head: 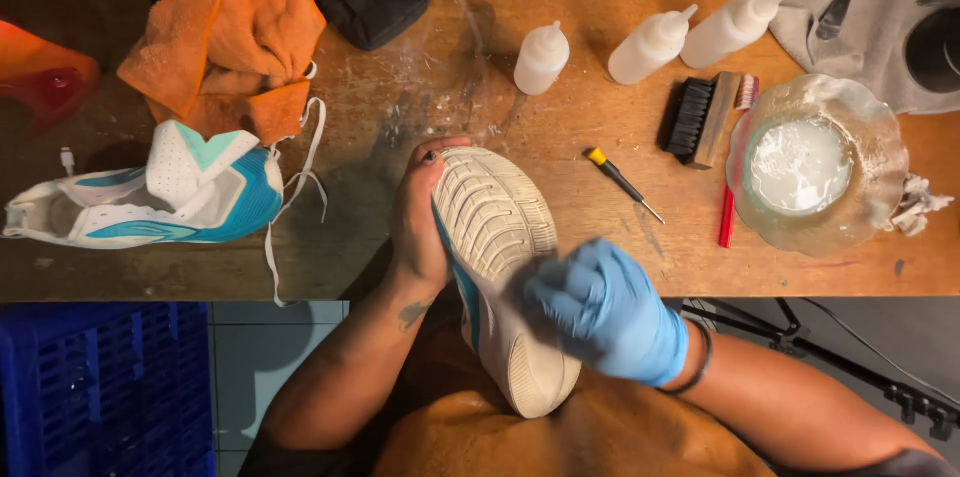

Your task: Preparing a shoe sole for repair by applying cleaning or adhesive agents and scrubbing the surface.

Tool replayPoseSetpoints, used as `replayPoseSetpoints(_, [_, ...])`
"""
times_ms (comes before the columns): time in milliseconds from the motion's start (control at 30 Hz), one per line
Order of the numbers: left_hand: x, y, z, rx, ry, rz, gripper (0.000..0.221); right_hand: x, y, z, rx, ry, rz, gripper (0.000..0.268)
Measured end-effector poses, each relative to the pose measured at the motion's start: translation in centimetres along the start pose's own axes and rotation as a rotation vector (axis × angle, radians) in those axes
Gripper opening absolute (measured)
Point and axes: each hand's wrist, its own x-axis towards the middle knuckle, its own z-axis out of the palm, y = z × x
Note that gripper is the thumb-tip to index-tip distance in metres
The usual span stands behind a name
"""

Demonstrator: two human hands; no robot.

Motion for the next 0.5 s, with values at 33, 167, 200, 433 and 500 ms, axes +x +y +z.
replayPoseSetpoints(33, [-0.1,0.1,0.3,0.031,-0.026,0.019,0.04,0.3,0.4,0.2,-0.01,0.076,0.044,0.025])
replayPoseSetpoints(167, [-0.5,-0.5,-0.7,0.019,0.005,-0.013,0.041,0.3,-1.1,0.5,-0.023,0.022,0.068,0.014])
replayPoseSetpoints(200, [-0.1,-0.4,-0.8,0.022,0.008,-0.011,0.041,1.0,-0.6,0.3,-0.02,0.024,0.065,0.014])
replayPoseSetpoints(433, [-0.9,-0.1,-0.9,0.074,0.03,0.069,0.04,1.7,-0.3,-1.0,0.082,0.025,0.094,0.015])
replayPoseSetpoints(500, [-0.9,0.0,-0.9,0.054,0.043,0.067,0.041,2.1,-0.1,-2.2,0.224,0.022,0.117,0.011])
